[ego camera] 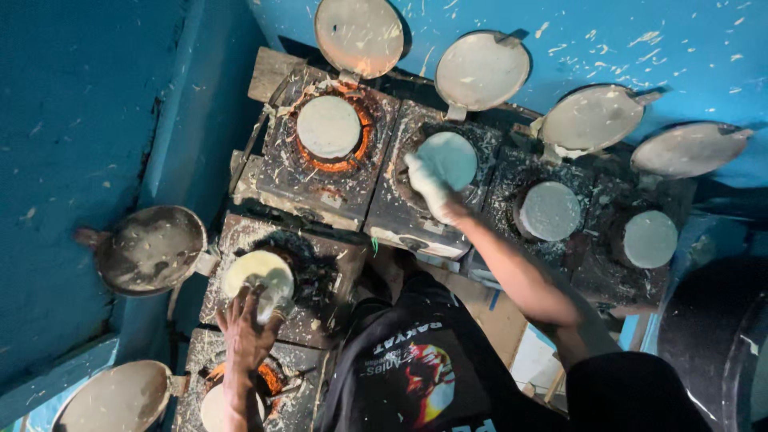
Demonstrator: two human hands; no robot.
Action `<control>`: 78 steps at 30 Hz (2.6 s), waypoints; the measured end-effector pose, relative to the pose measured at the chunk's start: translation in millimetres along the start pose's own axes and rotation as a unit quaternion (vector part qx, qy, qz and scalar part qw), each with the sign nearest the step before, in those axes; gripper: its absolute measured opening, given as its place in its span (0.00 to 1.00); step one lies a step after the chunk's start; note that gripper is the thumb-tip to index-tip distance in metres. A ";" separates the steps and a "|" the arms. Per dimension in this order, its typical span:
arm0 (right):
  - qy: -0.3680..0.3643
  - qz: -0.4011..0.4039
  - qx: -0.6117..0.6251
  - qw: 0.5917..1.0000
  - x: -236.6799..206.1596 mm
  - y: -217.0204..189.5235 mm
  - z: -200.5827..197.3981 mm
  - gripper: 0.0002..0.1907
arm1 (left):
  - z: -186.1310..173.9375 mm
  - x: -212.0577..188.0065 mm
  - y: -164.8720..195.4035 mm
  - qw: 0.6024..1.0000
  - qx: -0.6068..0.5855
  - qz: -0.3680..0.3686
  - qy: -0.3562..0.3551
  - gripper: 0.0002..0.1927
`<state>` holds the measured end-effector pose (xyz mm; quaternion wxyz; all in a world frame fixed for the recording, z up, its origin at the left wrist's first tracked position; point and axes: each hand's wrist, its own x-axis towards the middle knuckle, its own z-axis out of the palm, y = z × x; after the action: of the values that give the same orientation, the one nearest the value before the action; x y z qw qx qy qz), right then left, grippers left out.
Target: The person cooks round flatbreads on a row of gas stoves with round griddles, pressing and turning the dough by hand and wiping the griddles with a cloth. They transfer cooked flatbreads into a woven basket and take more dough from a large basin.
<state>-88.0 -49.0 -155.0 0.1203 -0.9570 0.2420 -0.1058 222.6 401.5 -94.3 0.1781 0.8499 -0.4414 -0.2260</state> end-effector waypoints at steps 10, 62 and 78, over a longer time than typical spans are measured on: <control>0.018 0.103 0.009 0.994 9.9 51.0 -9.5 0.30 | -20.8 15.5 27.4 0.999 0.007 -0.040 0.006 0.42; -0.148 0.086 0.598 0.783 207.6 -41.0 -3.9 0.22 | -78.2 54.8 73.7 0.978 -0.065 -0.021 0.199 0.25; -0.285 0.005 -0.264 0.921 238.5 -129.8 36.9 0.26 | 17.1 -9.6 22.0 0.980 -0.086 -0.101 0.151 0.36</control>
<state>183.7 -48.1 -119.0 -0.0725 -0.9425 0.2215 0.2396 193.7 395.6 -95.3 0.2909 0.8960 -0.3005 -0.1490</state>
